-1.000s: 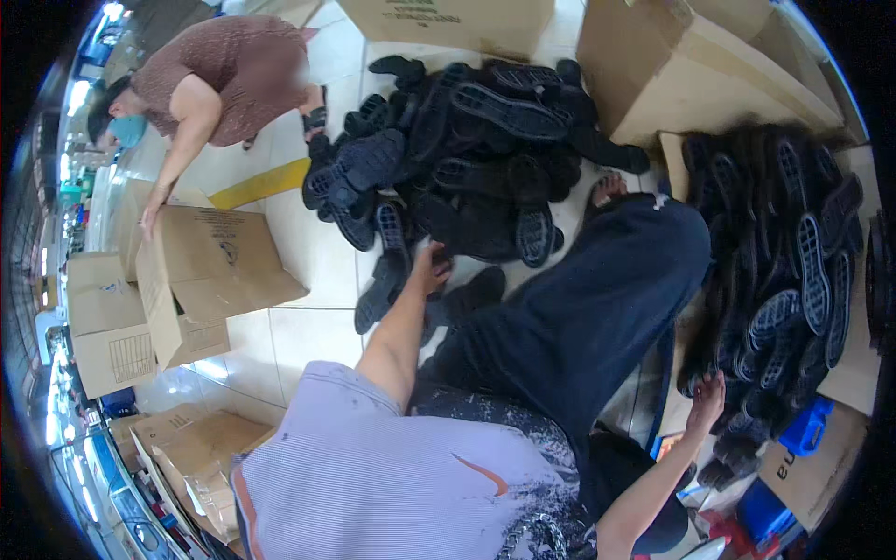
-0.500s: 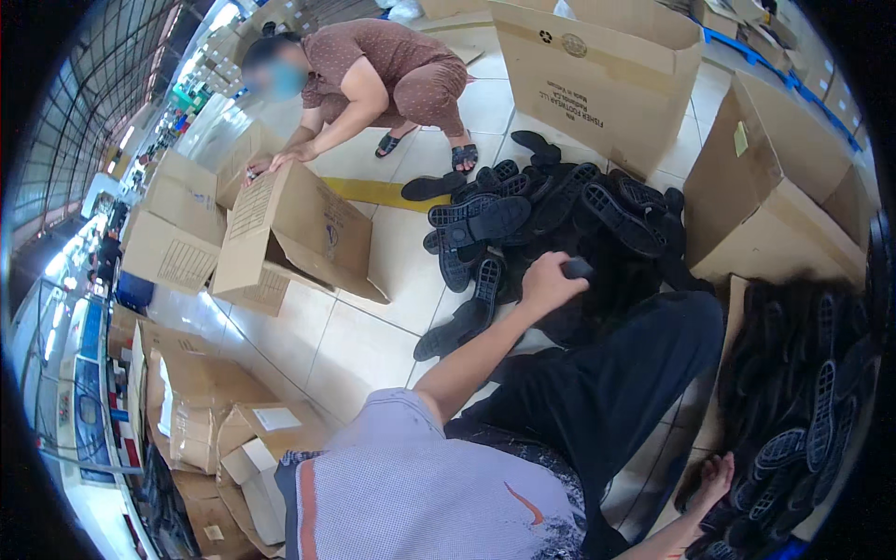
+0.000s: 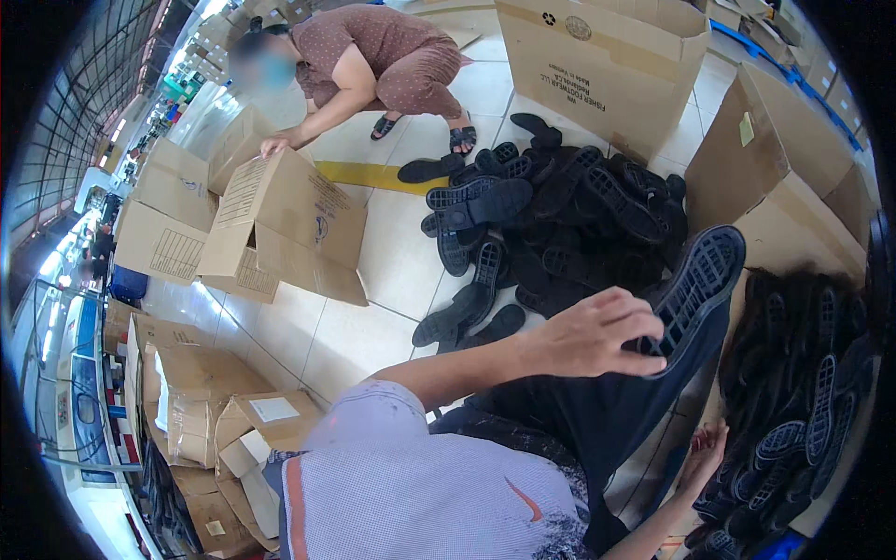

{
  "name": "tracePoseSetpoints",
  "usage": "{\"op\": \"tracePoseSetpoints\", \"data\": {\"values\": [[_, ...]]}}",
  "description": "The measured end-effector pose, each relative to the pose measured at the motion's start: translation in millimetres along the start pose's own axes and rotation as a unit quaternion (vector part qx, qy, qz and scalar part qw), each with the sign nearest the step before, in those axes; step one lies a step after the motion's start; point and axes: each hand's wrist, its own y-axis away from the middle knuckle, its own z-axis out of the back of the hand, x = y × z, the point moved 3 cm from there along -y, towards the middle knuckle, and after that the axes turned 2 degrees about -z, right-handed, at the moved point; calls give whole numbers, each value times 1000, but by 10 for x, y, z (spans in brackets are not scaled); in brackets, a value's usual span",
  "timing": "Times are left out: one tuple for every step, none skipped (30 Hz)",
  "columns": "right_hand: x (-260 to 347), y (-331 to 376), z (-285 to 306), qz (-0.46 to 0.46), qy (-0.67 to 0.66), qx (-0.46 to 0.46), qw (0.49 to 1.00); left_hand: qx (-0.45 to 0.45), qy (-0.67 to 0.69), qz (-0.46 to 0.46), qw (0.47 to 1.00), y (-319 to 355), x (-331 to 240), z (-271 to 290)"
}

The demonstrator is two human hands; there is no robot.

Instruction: The recorder is inspecting black shoe soles in a warehouse setting.

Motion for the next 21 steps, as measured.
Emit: {"op": "tracePoseSetpoints", "data": {"values": [[96, 16, -127, -29, -50, 41, 997, -2, 6, -11, 1000, 54, -35, -27], [184, 29, -263, -72, -91, 50, 992, -4, 8, -27, 1000, 110, -87, -44], [297, 22, -444, -66, -131, 77, 986, -34, 30, -37, 998, 128, -120, -70], [407, 1, -584, -85, -163, 29, 982, -30, 51, -32, 998, 154, -125, -88], [538, -30, -776, -75, -203, 71, 974, 8, 98, 21, 995, 174, -108, -122], [660, -74, -943, -58, -191, 97, 975, 21, 151, 58, 987, 174, -110, -163], [804, -95, -1037, -57, -219, 121, 966, 58, 212, 150, 964, 183, -88, -236], [909, -84, -1147, -35, -235, 179, 955, 76, 233, 195, 950, 185, -60, -288], [1008, -144, -1180, -7, -153, 129, 980, 130, 227, 125, 957, 182, -62, -324], [1042, -177, -1208, -23, -183, 69, 980, 134, 190, 39, 972, 163, -66, -344], [1096, -183, -1213, -19, -181, 26, 983, 156, 221, 42, 962, 159, -63, -391], [1124, -163, -1207, -25, -186, 1, 982, 138, 257, 67, 954, 159, -44, -405], [1159, -130, -1199, -8, -193, -7, 981, 146, 268, 64, 950, 151, -45, -441], [1183, -115, -1204, 0, -194, -12, 981, 117, 263, 35, 957, 149, -58, -434], [1217, -114, -1193, 4, -218, -24, 976, 82, 257, 10, 963, 139, -63, -434], [1238, -120, -1180, 11, -222, -57, 973, 70, 272, -14, 960, 155, -94, -421], [1280, -145, -1226, 32, -274, 9, 961, 67, 230, -49, 970, 154, -138, -443], [1328, -169, -1231, 44, -316, 32, 947, 41, 184, -79, 979, 160, -186, -450], [1339, -205, -1248, 44, -321, 19, 946, 53, 161, -97, 981, 165, -221, -474], [1354, -242, -1278, 22, -350, 31, 936, 52, 135, -110, 983, 175, -258, -482], [1374, -265, -1304, 23, -363, 35, 931, 39, 122, -116, 985, 174, -286, -502]]}}
